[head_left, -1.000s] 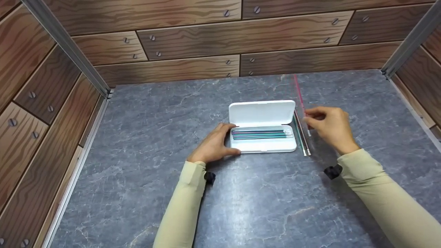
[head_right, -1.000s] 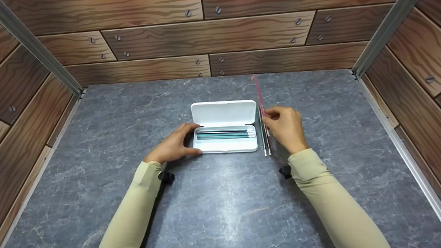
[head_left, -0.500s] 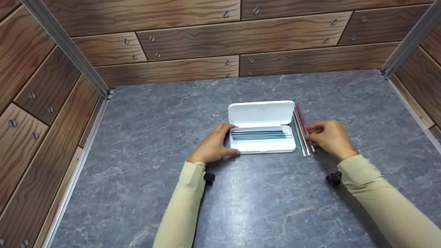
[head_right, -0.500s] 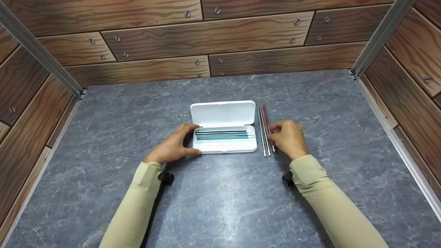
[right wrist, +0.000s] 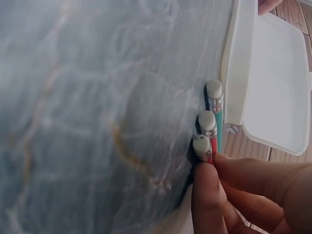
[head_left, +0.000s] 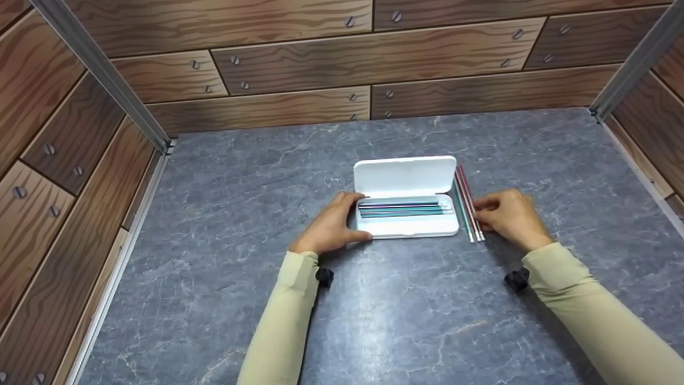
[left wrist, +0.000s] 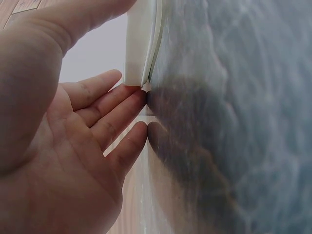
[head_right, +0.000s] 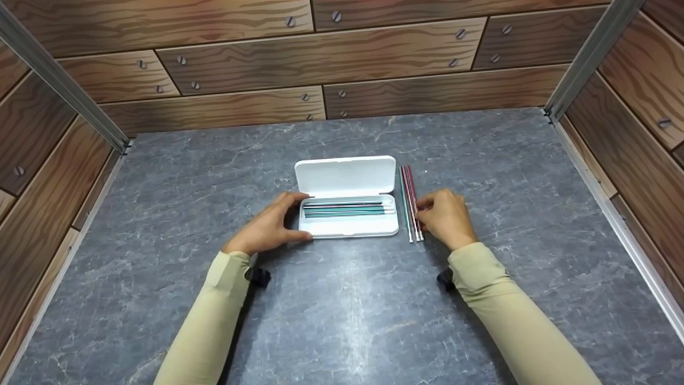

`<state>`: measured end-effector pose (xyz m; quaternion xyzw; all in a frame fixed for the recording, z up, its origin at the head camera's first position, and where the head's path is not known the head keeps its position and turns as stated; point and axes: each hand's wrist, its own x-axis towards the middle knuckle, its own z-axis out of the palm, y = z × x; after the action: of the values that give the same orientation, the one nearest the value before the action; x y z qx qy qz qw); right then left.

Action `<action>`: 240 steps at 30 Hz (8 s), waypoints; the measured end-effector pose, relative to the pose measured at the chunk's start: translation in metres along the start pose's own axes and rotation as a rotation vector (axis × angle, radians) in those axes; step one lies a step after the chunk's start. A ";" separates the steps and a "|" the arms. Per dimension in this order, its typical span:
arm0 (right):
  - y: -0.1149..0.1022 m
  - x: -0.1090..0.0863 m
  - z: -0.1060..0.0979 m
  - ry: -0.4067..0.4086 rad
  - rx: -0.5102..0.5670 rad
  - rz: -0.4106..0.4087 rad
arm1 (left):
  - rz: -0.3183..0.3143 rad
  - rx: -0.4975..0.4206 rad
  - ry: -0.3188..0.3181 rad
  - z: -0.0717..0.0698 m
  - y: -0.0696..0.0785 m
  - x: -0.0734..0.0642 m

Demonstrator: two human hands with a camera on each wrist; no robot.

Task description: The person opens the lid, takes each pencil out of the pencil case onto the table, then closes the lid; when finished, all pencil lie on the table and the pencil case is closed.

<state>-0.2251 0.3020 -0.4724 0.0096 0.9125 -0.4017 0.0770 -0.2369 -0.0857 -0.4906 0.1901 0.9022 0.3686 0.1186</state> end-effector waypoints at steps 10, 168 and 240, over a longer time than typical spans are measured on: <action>0.000 0.002 0.002 -0.006 0.018 -0.003 | 0.005 -0.018 0.007 0.000 -0.004 -0.002; -0.042 0.016 0.029 0.033 -0.223 -0.561 | 0.021 0.007 0.000 -0.002 -0.002 0.000; -0.057 0.007 0.046 0.187 -0.374 -0.791 | 0.026 0.016 -0.001 -0.001 -0.001 0.001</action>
<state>-0.2308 0.2293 -0.4624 -0.3181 0.9059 -0.2258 -0.1649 -0.2382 -0.0865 -0.4906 0.2031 0.9025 0.3628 0.1125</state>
